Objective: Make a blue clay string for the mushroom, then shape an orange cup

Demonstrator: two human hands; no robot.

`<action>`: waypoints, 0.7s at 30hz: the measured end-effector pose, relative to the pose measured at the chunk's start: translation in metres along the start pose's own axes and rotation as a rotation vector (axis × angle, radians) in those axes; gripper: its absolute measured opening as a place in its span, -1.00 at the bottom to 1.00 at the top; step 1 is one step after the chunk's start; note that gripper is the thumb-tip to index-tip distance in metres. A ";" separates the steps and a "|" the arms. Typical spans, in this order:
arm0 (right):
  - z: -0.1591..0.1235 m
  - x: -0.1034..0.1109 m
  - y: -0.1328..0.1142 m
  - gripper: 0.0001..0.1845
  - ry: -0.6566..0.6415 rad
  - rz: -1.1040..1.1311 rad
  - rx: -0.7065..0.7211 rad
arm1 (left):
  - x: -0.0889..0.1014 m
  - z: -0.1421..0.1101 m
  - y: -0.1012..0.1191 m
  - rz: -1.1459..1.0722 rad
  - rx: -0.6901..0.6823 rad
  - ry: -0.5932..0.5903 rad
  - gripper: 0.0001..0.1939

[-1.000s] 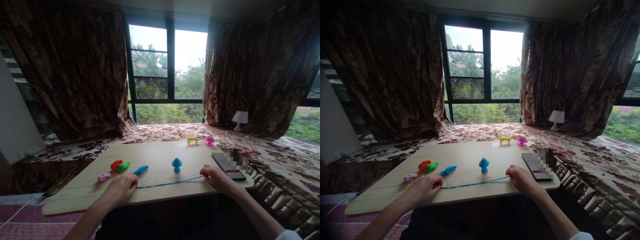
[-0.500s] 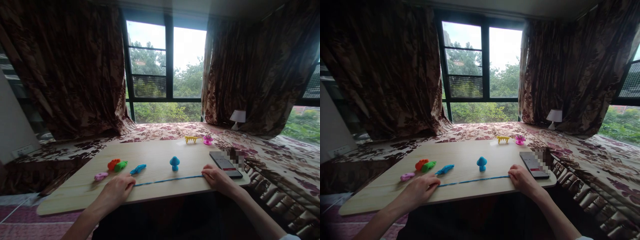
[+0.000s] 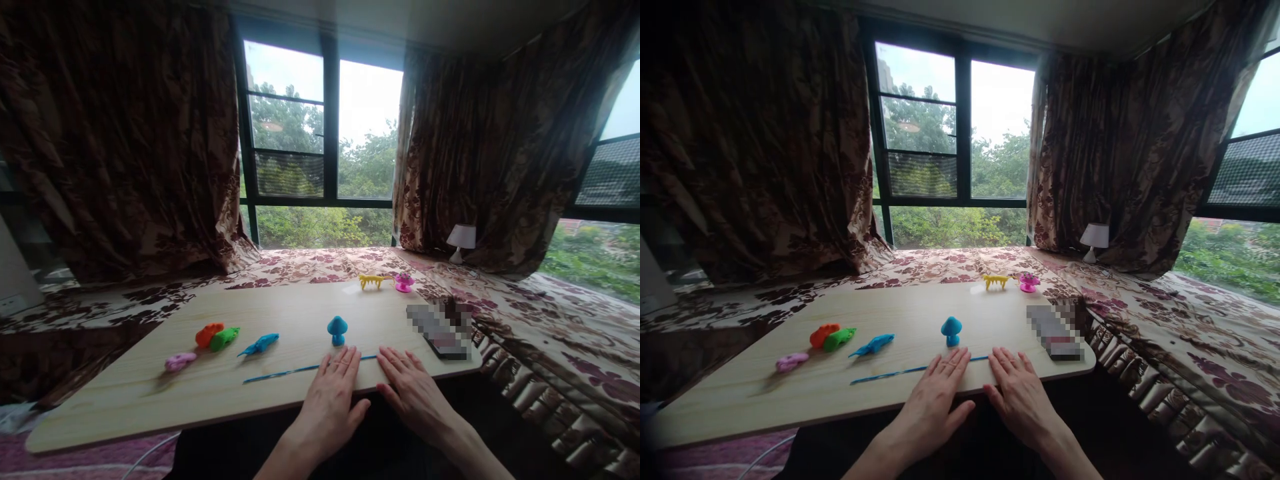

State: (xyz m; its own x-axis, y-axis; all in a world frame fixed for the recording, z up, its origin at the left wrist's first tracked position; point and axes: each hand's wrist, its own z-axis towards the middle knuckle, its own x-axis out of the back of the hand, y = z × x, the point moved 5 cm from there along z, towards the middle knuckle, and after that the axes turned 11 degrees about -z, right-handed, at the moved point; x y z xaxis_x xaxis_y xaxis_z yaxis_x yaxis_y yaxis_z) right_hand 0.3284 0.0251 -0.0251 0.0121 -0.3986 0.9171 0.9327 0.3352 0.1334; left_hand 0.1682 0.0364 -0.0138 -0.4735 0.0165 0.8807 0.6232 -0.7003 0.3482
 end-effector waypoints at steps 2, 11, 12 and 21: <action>-0.006 -0.003 0.001 -0.45 -0.014 0.009 0.022 | -0.012 0.002 0.000 0.009 -0.009 -0.039 -0.26; -0.003 -0.001 0.008 -0.41 -0.055 0.029 0.022 | -0.011 0.004 -0.006 0.047 0.028 -0.081 -0.25; -0.004 -0.001 0.008 -0.41 -0.059 0.031 0.030 | -0.011 0.002 -0.006 0.047 0.022 -0.083 -0.25; -0.014 0.004 0.009 -0.39 -0.031 0.063 0.052 | -0.009 -0.005 -0.008 0.056 0.007 -0.073 -0.22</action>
State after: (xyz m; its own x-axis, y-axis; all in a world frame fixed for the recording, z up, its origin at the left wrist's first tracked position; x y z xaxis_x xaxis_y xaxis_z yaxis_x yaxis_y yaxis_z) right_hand 0.3418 0.0143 -0.0260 0.0584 -0.3491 0.9353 0.9103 0.4033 0.0937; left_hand 0.1647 0.0378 -0.0264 -0.3912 0.0297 0.9198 0.6522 -0.6962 0.2998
